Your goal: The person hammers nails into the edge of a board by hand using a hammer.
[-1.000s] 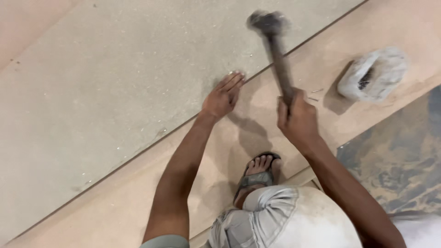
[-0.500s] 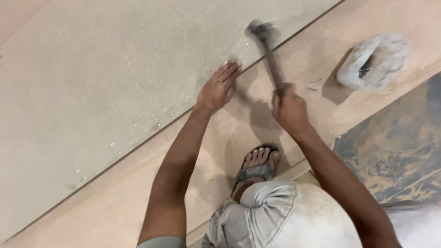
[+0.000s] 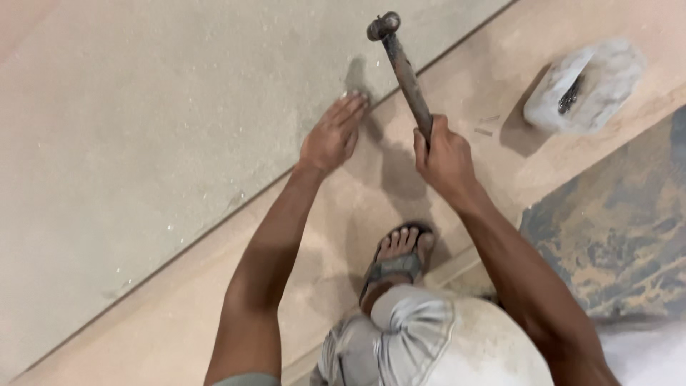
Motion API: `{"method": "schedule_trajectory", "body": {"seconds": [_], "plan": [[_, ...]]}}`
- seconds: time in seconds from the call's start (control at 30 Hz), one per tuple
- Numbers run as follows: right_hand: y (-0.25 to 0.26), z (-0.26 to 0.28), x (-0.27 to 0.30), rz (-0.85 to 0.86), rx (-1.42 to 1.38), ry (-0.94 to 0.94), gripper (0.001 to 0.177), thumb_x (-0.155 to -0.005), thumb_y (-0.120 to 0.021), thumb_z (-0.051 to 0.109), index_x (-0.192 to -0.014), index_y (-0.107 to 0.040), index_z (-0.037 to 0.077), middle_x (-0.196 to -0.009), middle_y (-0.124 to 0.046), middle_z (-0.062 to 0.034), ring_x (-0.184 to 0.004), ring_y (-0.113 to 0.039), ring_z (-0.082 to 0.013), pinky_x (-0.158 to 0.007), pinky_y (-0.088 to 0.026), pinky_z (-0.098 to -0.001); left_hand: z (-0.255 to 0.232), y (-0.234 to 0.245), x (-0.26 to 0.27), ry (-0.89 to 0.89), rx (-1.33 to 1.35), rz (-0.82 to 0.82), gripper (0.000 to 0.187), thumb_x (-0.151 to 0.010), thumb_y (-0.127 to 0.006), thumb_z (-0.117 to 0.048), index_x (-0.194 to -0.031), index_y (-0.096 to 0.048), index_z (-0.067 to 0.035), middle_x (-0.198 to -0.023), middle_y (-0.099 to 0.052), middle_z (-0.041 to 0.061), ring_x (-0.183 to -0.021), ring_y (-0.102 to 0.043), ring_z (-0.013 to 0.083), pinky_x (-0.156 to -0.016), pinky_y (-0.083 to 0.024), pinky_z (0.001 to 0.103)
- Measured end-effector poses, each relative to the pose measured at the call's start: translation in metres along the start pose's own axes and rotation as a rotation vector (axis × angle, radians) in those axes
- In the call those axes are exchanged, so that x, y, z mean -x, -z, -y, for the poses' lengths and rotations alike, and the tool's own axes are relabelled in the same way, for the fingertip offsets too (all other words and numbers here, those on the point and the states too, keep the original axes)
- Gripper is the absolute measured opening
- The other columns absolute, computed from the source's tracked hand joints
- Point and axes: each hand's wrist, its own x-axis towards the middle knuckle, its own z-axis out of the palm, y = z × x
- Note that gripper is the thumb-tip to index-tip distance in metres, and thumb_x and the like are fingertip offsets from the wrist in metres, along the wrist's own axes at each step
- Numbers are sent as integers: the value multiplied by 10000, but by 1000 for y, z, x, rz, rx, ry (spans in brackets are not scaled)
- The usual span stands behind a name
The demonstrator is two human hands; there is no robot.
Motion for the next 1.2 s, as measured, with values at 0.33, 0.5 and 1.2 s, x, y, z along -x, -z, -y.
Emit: {"method": "schedule_trajectory", "body": {"seconds": [0.33, 0.5, 1.2], "plan": [[-31, -26, 3, 35, 94, -63, 282, -1029, -642, 172, -1115, -517, -66, -706, -653, -243, -617, -657, -451, -553, -509, -531, -4, -3, 0, -17, 28, -14, 425, -988, -623, -25, -1412, -614, -52, -1530, -551, 61, -1476, -446, 232, -1266, -364, 384], [-28, -44, 10, 130, 79, -185, 297, -1044, -616, 194, -1115, -510, -75, -700, -649, -254, -637, -666, -469, -571, -523, -531, 0, -7, -1, 4, 53, 24, 457, -970, -633, -24, -1423, -604, 29, -1524, -534, 159, -1475, -421, 301, -1268, -314, 424], [42, -141, 95, -473, -129, -397, 204, -1073, -725, 133, -1024, -579, -1, -746, -650, -160, -662, -696, -294, -617, -514, -397, -167, -160, -123, -86, 90, 167, 200, -862, -610, -41, -1051, -668, -11, -1144, -616, 147, -1127, -626, 330, -942, -563, 430]]}}
